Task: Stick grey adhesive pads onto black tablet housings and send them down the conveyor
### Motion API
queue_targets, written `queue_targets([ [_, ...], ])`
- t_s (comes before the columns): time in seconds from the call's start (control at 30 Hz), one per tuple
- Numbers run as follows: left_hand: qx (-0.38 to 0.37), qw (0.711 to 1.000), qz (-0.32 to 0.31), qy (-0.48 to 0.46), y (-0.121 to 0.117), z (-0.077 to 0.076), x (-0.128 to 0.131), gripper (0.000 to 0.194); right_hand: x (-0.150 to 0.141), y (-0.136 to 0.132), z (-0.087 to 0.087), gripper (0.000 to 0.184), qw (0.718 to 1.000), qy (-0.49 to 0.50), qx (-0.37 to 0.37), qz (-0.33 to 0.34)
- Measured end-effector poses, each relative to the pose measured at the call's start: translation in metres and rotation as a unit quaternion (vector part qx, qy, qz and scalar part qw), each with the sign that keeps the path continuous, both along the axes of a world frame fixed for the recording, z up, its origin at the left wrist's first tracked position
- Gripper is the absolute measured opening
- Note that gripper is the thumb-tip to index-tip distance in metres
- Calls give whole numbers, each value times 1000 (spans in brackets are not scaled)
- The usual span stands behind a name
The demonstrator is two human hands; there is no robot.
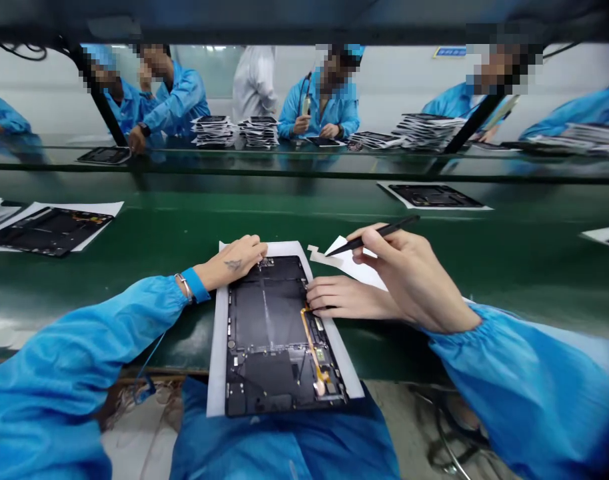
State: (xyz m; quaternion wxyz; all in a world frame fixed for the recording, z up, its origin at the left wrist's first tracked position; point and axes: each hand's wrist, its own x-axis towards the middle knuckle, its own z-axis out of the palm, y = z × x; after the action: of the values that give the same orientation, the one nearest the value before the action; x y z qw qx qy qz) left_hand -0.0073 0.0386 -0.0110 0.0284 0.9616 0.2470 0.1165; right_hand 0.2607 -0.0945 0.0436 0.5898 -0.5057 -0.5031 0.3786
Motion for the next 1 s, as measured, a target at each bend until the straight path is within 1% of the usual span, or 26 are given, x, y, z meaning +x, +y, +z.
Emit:
queue_targets([
  [0.07, 2, 1000, -2, 2, 1, 0, 0, 19, 3, -5, 1, 24, 1000, 11, 5, 1],
  [0.17, 18, 1000, 7, 8, -1, 3, 1, 21, 6, -13, 3, 21, 1000, 12, 24, -8],
  [0.3, 61, 996, 60, 10, -5, 14, -8, 40, 13, -30, 5, 18, 997, 13, 70, -27],
  [0.4, 76, 992, 100, -15, -5, 21, -28, 48, 24, -52, 6, 21, 995, 22, 83, -53],
  [0.53, 108, 986, 125, -25, -1, 25, -65, 55, 43, -87, 4, 25, 986, 18, 110, -125],
  [0.63, 136, 983, 124, -17, 3, 20, -85, 58, 55, -106, 1, 27, 977, 11, 125, -173],
  [0.7, 147, 984, 103, 1, 5, 13, -87, 59, 62, -112, -2, 30, 973, 24, 109, -201],
  [0.77, 154, 985, 67, 23, 4, 5, -78, 58, 70, -112, -4, 37, 970, 40, 89, -223],
  [0.83, 156, 986, 12, 58, -1, 0, -56, 55, 81, -107, -7, 43, 969, 44, 75, -231],
  [0.9, 150, 982, -52, 99, -10, 1, -24, 50, 95, -97, -11, 47, 968, 43, 69, -236],
  [1.0, 127, 974, -130, 135, -25, 9, 37, 47, 117, -80, -21, 48, 966, 47, 63, -245],
])
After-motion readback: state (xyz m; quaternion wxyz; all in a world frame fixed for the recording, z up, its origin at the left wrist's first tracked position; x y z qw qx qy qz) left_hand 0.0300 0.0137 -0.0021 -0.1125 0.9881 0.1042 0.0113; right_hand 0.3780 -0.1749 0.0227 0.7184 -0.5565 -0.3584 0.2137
